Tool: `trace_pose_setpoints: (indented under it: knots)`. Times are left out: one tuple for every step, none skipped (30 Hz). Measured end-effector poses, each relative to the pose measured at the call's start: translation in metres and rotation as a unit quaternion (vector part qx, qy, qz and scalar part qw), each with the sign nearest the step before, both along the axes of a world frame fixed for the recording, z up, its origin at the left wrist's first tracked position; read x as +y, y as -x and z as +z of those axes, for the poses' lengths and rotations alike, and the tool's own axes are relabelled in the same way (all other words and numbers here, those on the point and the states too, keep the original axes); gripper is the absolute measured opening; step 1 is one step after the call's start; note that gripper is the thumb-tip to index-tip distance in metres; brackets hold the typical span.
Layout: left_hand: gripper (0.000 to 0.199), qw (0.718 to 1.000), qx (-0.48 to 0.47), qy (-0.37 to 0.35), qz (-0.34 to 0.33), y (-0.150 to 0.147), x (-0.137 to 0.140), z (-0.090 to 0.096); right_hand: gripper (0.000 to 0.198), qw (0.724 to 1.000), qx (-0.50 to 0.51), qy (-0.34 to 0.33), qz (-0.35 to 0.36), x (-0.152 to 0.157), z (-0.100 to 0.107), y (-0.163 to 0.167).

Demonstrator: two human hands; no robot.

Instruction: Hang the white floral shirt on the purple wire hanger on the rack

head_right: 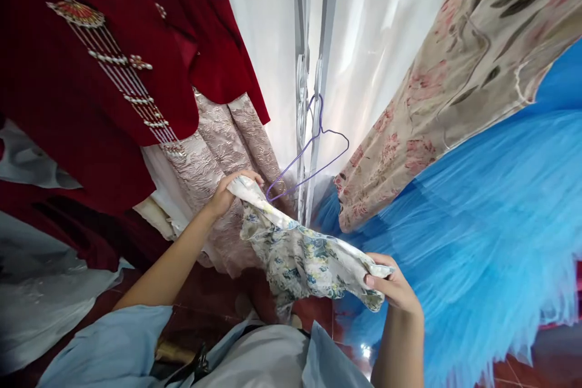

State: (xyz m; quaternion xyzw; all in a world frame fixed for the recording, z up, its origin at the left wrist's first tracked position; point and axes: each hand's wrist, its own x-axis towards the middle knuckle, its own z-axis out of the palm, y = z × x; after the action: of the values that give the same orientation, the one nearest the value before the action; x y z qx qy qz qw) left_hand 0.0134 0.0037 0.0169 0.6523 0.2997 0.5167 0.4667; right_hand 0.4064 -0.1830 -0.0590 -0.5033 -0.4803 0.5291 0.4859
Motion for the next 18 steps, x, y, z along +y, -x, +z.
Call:
trace_pose_setpoints:
  knots:
    - [0.026,0.999,-0.023,0.019,-0.044,-0.008,0.001,0.006,0.040,1.000,0.017,0.001,-0.018,0.001,0.000,0.002]
    - [0.031,0.995,-0.039,0.040,-0.082,-0.016,0.002,0.011,0.041,0.999,0.032,0.001,-0.037,0.001,0.000,0.004]
    - [0.034,0.991,-0.049,0.060,-0.111,-0.024,0.004,0.015,0.041,0.997,0.044,0.001,-0.056,0.000,-0.001,0.005]
    - [0.035,0.987,-0.054,0.082,-0.131,-0.031,0.005,0.017,0.041,0.996,0.053,0.003,-0.072,-0.001,-0.003,0.006]
    - [0.033,0.982,-0.059,0.105,-0.142,-0.038,0.007,0.019,0.040,0.995,0.058,0.006,-0.084,-0.002,-0.005,0.007]
    - [0.031,0.978,-0.068,0.129,-0.147,-0.044,0.009,0.020,0.039,0.994,0.059,0.010,-0.093,-0.002,-0.007,0.008]
    - [0.028,0.974,-0.080,0.153,-0.149,-0.049,0.012,0.022,0.037,0.993,0.057,0.014,-0.099,-0.002,-0.009,0.009]
    - [0.025,0.968,-0.092,0.177,-0.153,-0.054,0.015,0.024,0.035,0.993,0.052,0.016,-0.105,-0.001,-0.011,0.009]
    - [0.023,0.962,-0.101,0.199,-0.160,-0.057,0.018,0.026,0.033,0.993,0.045,0.014,-0.112,0.002,-0.013,0.008]
    - [0.023,0.957,-0.105,0.216,-0.165,-0.058,0.021,0.029,0.029,0.992,0.035,0.008,-0.121,0.007,-0.015,0.006]
    - [0.026,0.955,-0.106,0.226,-0.164,-0.058,0.024,0.032,0.026,0.991,0.023,0.000,-0.133,0.013,-0.016,0.003]
    - [0.031,0.956,-0.100,0.230,-0.153,-0.057,0.028,0.035,0.023,0.989,0.010,-0.011,-0.150,0.021,-0.018,-0.002]
    - [0.036,0.960,-0.088,0.227,-0.135,-0.055,0.032,0.038,0.021,0.985,-0.002,-0.023,-0.172,0.030,-0.020,-0.008]
    - [0.040,0.966,-0.071,0.222,-0.115,-0.052,0.035,0.041,0.020,0.980,-0.010,-0.034,-0.195,0.041,-0.022,-0.015]
    - [0.042,0.970,-0.050,0.215,-0.102,-0.048,0.038,0.044,0.019,0.975,-0.017,-0.046,-0.217,0.054,-0.022,-0.022]
    - [0.042,0.973,-0.026,0.208,-0.096,-0.044,0.041,0.047,0.018,0.969,-0.023,-0.060,-0.238,0.067,-0.022,-0.030]
    - [0.040,0.975,-0.003,0.199,-0.096,-0.041,0.043,0.049,0.017,0.963,-0.027,-0.076,-0.257,0.082,-0.019,-0.038]
    - [0.039,0.978,0.016,0.187,-0.097,-0.038,0.045,0.051,0.016,0.957,-0.031,-0.094,-0.272,0.098,-0.015,-0.046]
